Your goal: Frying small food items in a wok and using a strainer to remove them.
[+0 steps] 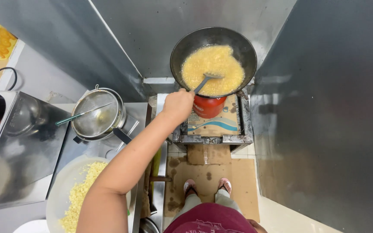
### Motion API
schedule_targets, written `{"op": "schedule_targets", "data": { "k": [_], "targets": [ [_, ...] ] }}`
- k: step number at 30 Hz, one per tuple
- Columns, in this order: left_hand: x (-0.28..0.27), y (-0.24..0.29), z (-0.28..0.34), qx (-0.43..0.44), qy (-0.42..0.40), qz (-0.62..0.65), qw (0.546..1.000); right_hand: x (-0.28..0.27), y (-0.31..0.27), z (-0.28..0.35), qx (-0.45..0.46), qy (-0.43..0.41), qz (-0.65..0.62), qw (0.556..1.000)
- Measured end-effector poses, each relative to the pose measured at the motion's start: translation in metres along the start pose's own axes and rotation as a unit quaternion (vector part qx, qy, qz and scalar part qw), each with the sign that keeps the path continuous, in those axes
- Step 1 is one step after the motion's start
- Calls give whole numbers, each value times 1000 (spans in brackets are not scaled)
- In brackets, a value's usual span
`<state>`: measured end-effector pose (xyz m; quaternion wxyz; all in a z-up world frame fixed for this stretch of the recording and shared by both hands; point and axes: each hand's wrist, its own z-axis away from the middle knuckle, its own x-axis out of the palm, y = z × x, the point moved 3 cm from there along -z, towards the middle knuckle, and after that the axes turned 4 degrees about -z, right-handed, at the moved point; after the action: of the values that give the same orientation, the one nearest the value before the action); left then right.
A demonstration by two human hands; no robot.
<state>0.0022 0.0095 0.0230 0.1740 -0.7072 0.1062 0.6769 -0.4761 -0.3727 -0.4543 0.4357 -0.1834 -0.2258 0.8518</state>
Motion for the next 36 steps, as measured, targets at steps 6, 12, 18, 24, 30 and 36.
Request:
{"op": "schedule_targets", "data": {
  "k": [6,12,18,24,30,36],
  "targets": [
    [-33,-19,18,19,-33,-28,999,9,-8,-1,89,12,-127,988],
    [-137,-34,36,-15,-103,-50,993,8,-8,-1,104,1,-151,983],
    [-110,-31,41,60,7,-34,998,3,-9,4,-68,-82,560,821],
    [-64,-19,24,26,17,-1,1000,9,-4,6,-55,-62,534,841],
    [-4,-23,-17,3,104,-7,995,6,-3,4,-27,-49,402,914],
    [21,-18,-57,-33,171,-26,984,6,2,5,8,-30,230,973]
  ]
}}
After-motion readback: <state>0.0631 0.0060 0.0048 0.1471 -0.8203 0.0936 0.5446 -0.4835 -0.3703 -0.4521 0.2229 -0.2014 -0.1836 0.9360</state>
